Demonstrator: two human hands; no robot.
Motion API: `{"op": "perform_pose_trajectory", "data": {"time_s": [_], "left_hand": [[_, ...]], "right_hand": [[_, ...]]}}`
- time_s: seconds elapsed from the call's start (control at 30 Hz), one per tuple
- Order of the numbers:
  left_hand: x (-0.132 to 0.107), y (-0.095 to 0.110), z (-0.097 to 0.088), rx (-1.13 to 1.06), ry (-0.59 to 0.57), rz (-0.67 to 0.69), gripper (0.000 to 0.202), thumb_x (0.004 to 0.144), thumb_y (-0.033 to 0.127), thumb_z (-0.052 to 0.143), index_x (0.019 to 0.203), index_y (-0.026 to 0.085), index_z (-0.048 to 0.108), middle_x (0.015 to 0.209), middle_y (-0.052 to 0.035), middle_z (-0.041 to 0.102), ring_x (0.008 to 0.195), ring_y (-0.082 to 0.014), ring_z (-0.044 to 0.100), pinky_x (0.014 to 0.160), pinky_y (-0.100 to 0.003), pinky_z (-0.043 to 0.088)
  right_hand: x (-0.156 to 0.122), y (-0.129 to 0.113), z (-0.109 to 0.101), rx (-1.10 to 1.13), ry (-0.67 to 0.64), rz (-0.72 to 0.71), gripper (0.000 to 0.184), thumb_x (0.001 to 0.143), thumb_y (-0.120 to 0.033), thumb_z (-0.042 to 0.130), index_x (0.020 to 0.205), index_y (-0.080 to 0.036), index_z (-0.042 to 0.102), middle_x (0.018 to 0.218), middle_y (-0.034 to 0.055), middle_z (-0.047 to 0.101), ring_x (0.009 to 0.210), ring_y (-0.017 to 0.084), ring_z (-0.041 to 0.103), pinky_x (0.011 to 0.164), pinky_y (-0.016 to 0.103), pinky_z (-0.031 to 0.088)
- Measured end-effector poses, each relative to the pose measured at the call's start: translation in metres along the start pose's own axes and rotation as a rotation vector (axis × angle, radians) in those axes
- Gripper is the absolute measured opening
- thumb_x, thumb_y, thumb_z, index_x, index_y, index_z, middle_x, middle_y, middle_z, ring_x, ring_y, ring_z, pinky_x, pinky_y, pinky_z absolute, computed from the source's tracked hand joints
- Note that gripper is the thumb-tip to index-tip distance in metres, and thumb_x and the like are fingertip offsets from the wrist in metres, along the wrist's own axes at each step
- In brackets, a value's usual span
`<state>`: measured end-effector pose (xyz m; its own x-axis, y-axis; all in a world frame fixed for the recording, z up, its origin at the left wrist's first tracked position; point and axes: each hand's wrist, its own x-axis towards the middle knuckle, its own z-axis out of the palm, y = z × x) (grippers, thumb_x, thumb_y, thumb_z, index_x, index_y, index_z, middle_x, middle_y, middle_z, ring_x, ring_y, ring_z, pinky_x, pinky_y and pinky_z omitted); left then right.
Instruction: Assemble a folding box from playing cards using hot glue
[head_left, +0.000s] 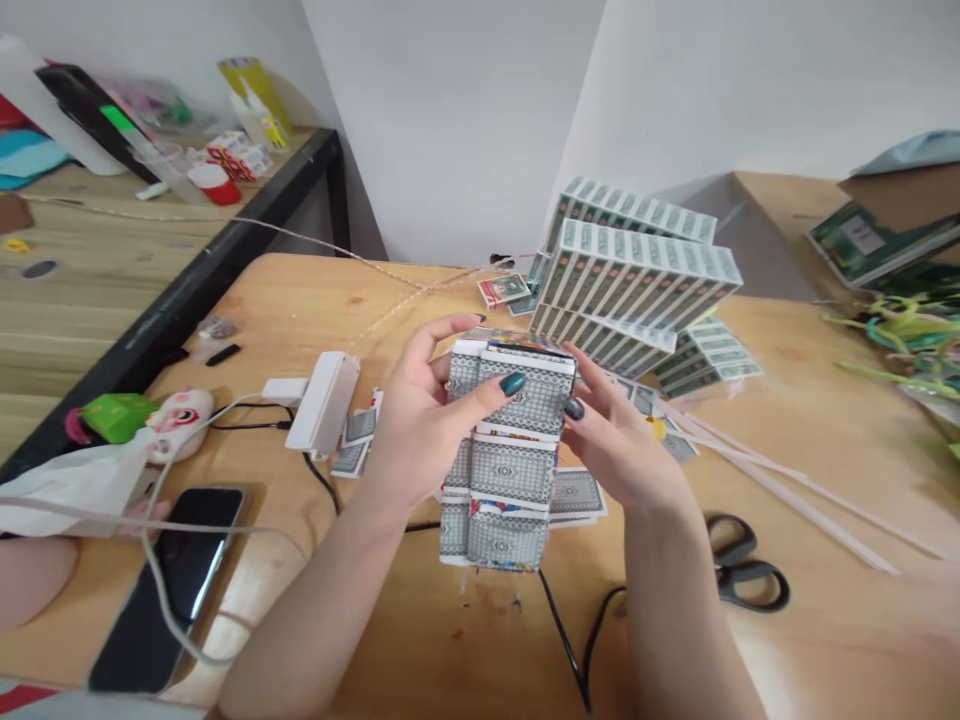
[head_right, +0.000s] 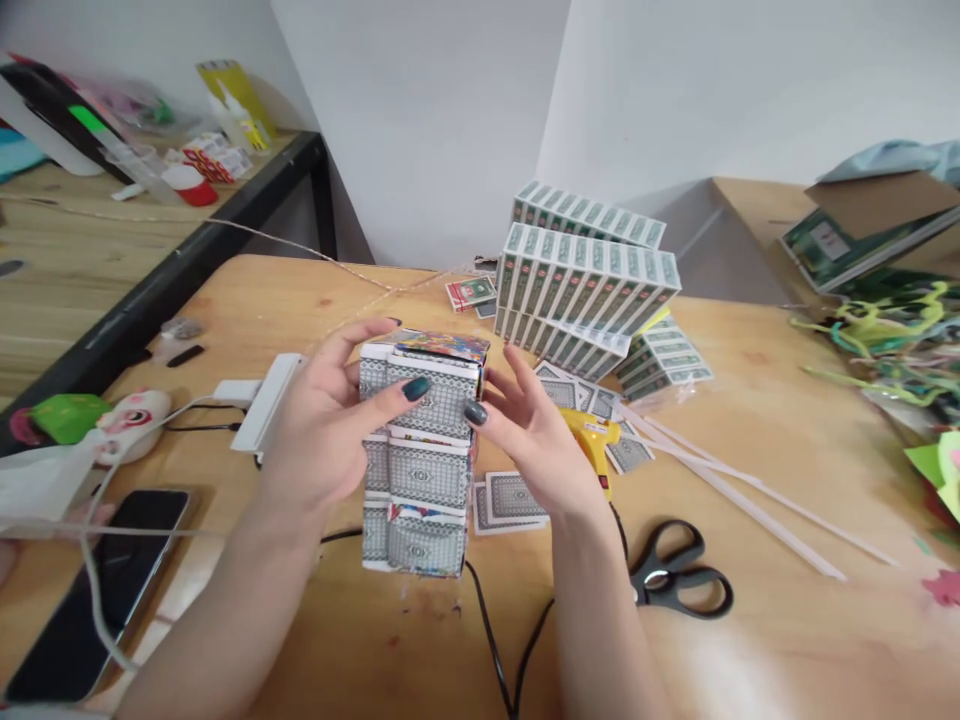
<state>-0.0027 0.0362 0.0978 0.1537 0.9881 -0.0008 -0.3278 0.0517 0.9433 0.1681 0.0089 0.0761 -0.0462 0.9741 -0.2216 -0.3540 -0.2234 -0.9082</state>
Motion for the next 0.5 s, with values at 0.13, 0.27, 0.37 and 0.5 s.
{"op": "perform_pose_trajectory", "data": {"time_s": [0.13,0.27,0.37,0.5], "left_hand": [[-0.002,-0.003,-0.001,0.119,-0.037,0.045,0.042,0.077,0.025,0.072,0.117,0.027,0.058,0.111,-0.0030,0.068,0.098,-0.0195,0.065,0.082,-0.030,0.053],[-0.003,-0.004,-0.001,0.187,-0.006,0.075,0.031,0.088,0.038,0.059,0.117,0.028,0.061,0.114,-0.0031,0.066,0.100,-0.0195,0.062,0.083,-0.031,0.052],[0.000,-0.003,0.001,0.105,0.020,0.057,0.029,0.091,0.044,0.050,0.106,0.025,0.066,0.111,-0.0037,0.066,0.106,-0.0207,0.060,0.088,-0.032,0.050],[0.003,-0.001,0.004,-0.027,0.004,-0.023,0.018,0.088,0.036,0.056,0.098,0.025,0.066,0.105,-0.0019,0.069,0.102,-0.0196,0.063,0.085,-0.031,0.051]], "right_hand": [[0.007,0.007,0.005,0.037,-0.006,0.004,0.071,0.064,-0.043,0.077,0.130,-0.033,0.051,0.128,0.0043,0.060,0.118,0.025,0.056,0.100,0.048,0.045],[0.012,0.018,0.009,0.089,0.019,-0.014,0.058,0.070,-0.045,0.068,0.124,-0.029,0.055,0.122,0.0046,0.064,0.107,0.025,0.062,0.091,0.045,0.050],[0.013,0.022,0.010,0.131,0.008,-0.017,0.055,0.070,-0.043,0.067,0.122,-0.028,0.055,0.122,0.0048,0.064,0.104,0.025,0.063,0.087,0.043,0.051],[0.012,0.021,0.010,0.116,-0.003,-0.034,0.056,0.069,-0.043,0.070,0.120,-0.028,0.055,0.122,0.0048,0.064,0.103,0.025,0.063,0.086,0.042,0.051]]}}
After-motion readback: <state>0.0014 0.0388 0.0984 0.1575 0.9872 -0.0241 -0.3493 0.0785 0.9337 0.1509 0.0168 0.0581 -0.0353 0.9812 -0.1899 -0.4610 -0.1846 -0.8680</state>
